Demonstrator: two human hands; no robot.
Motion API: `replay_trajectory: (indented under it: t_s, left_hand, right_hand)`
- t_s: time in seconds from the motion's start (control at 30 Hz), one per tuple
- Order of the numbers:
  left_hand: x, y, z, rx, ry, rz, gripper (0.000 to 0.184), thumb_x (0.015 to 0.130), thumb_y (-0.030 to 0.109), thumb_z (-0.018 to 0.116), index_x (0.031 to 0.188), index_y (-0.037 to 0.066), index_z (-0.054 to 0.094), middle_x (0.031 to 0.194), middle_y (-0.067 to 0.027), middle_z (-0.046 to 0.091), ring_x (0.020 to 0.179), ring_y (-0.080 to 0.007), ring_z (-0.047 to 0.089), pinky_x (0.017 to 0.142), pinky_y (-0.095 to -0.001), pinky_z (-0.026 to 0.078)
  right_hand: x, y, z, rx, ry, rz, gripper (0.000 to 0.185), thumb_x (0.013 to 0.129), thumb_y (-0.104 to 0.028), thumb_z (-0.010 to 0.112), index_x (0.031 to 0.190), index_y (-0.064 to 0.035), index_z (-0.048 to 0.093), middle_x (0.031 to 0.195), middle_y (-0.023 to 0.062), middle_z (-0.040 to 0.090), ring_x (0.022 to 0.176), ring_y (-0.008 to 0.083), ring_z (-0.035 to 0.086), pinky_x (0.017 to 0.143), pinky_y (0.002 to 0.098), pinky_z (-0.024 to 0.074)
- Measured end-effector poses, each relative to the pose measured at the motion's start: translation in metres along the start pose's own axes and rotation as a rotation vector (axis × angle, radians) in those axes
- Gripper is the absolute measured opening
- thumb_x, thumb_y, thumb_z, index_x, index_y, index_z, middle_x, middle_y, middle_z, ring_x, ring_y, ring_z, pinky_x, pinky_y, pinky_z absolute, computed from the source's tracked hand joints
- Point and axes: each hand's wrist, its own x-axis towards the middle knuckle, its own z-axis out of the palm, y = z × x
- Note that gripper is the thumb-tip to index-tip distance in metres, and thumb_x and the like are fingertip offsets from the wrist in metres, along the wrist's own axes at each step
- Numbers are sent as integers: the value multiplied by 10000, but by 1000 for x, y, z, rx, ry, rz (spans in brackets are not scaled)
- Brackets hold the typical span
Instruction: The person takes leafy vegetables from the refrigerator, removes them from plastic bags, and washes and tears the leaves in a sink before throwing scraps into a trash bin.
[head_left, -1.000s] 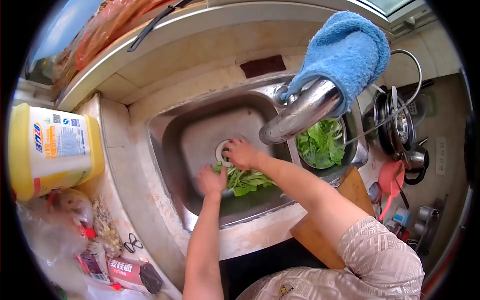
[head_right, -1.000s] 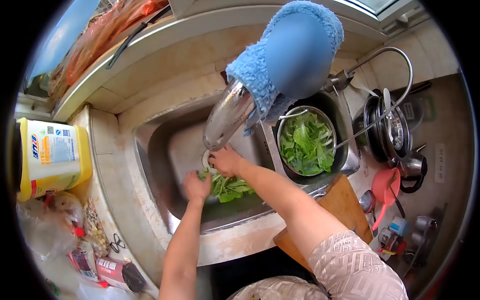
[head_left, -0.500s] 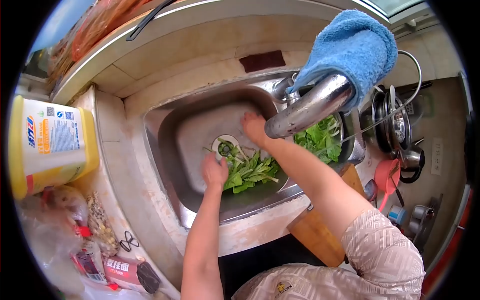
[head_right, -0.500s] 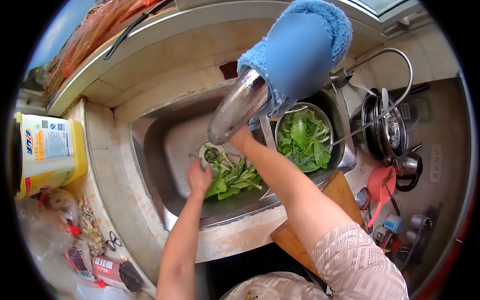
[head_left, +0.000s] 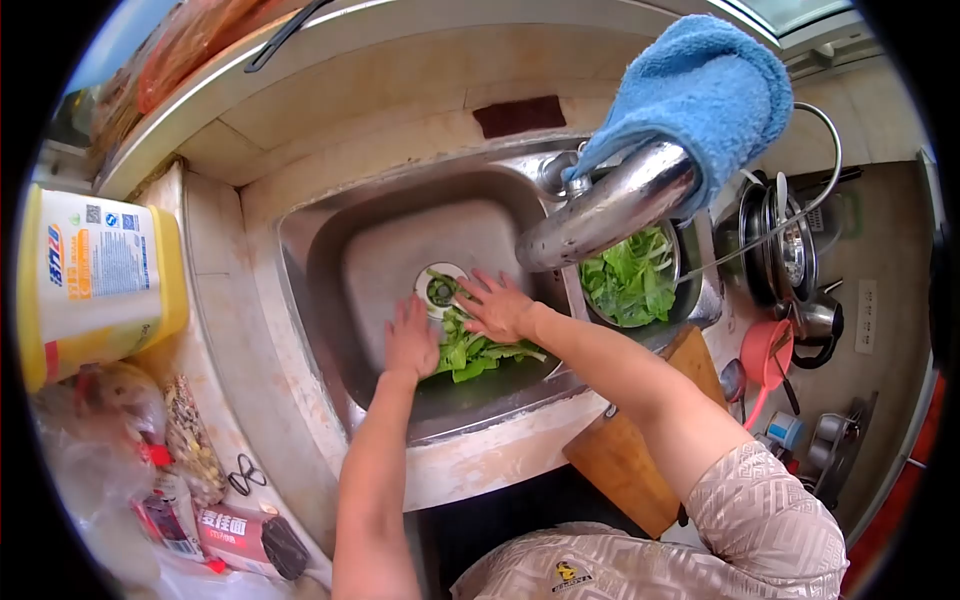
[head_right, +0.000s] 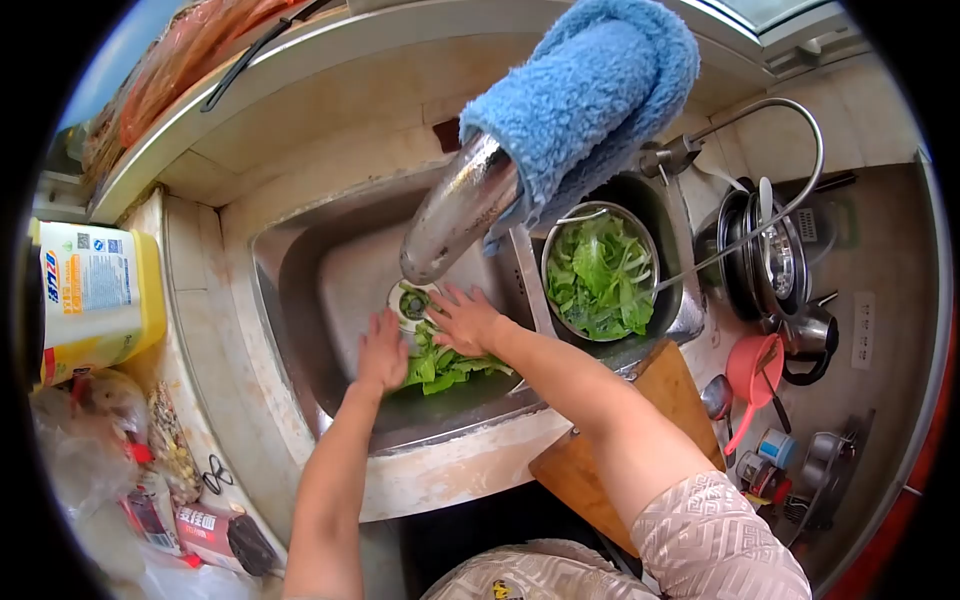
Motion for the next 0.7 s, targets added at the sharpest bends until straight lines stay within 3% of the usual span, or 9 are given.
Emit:
replay_trajectory:
  t_s: [0.1, 0.17, 0.27, 0.33, 0.4, 0.43, 0.5, 0.57, 0.7]
  left_hand:
    - [-23, 18, 9, -161, -201, -26, 628, 907, 382, 404, 1421, 56, 253, 1508, -106, 186, 1380, -320, 181, 1083, -553, 205]
    - [-27, 27, 12, -326, -282, -44, 683, 879, 439, 450, 1401, 31, 282, 1485, -187, 206, 1371, -386, 161, 1098, -465, 236]
    - [-26, 36, 16, -311, -220, 32, 613, 838, 416, 520, 1304, 30, 418, 1368, -235, 383, 1270, -384, 353, 1044, -430, 322]
    - [-27, 46, 25, -302, -206, -5, 508, 825, 336, 541, 1224, 24, 493, 1220, -241, 524, 1111, -371, 513, 960, -419, 396]
    - [-10, 42, 27, -511, -335, -139, 551, 833, 340, 520, 1281, 29, 445, 1286, -226, 472, 1171, -369, 458, 984, -422, 375]
    - [-3, 40, 33, -721, -470, -273, 596, 840, 344, 500, 1338, 34, 397, 1351, -210, 420, 1230, -367, 404, 1008, -425, 353]
    - [0, 41, 38, -1029, -440, -233, 578, 893, 405, 464, 1330, 31, 407, 1335, -176, 453, 1184, -324, 462, 989, -401, 366]
    - [1, 55, 34, -1632, -424, -588, 644, 911, 540, 420, 1313, 37, 428, 1306, -134, 486, 1115, -274, 513, 975, -378, 372]
    - [16, 47, 31, -1724, -412, -584, 661, 857, 612, 491, 1222, 61, 517, 1125, -89, 601, 991, -208, 577, 854, -348, 463]
  right_hand:
    - [-23, -8, 0, 97, -182, -34, 608, 931, -514, 329, 1398, -125, 340, 1432, 111, 294, 1259, 341, 335, 1007, 554, 298]
    - [-29, -12, -16, 205, -359, -8, 635, 912, -506, 371, 1401, -103, 327, 1419, 138, 311, 1247, 362, 347, 1021, 520, 300]
    - [-32, -18, -29, 361, -570, 119, 748, 817, -466, 506, 1399, -49, 289, 1376, 206, 351, 1197, 409, 400, 1009, 429, 350]
    - [-28, -17, -4, 410, -503, 184, 680, 803, -421, 542, 1330, -22, 379, 1311, 212, 431, 1146, 397, 462, 968, 425, 391]
    - [-16, -18, 37, 570, -504, 289, 397, 752, -268, 603, 1043, 1, 609, 1012, 222, 629, 967, 377, 597, 866, 426, 471]
    - [-12, -30, 31, 573, -501, 291, 397, 752, -268, 603, 1043, 1, 609, 1012, 222, 629, 967, 377, 597, 866, 426, 471]
    - [-5, -49, 17, 585, -373, 782, 256, 735, -228, 622, 851, -11, 690, 910, 194, 667, 867, 343, 648, 769, 400, 513]
    - [4, -62, 23, 720, -292, 756, 278, 717, -240, 633, 889, -30, 692, 945, 197, 662, 891, 341, 643, 773, 392, 508]
    - [1, -92, -9, 830, -237, 579, 314, 733, -253, 599, 900, 3, 670, 1024, 243, 623, 982, 366, 590, 901, 409, 438]
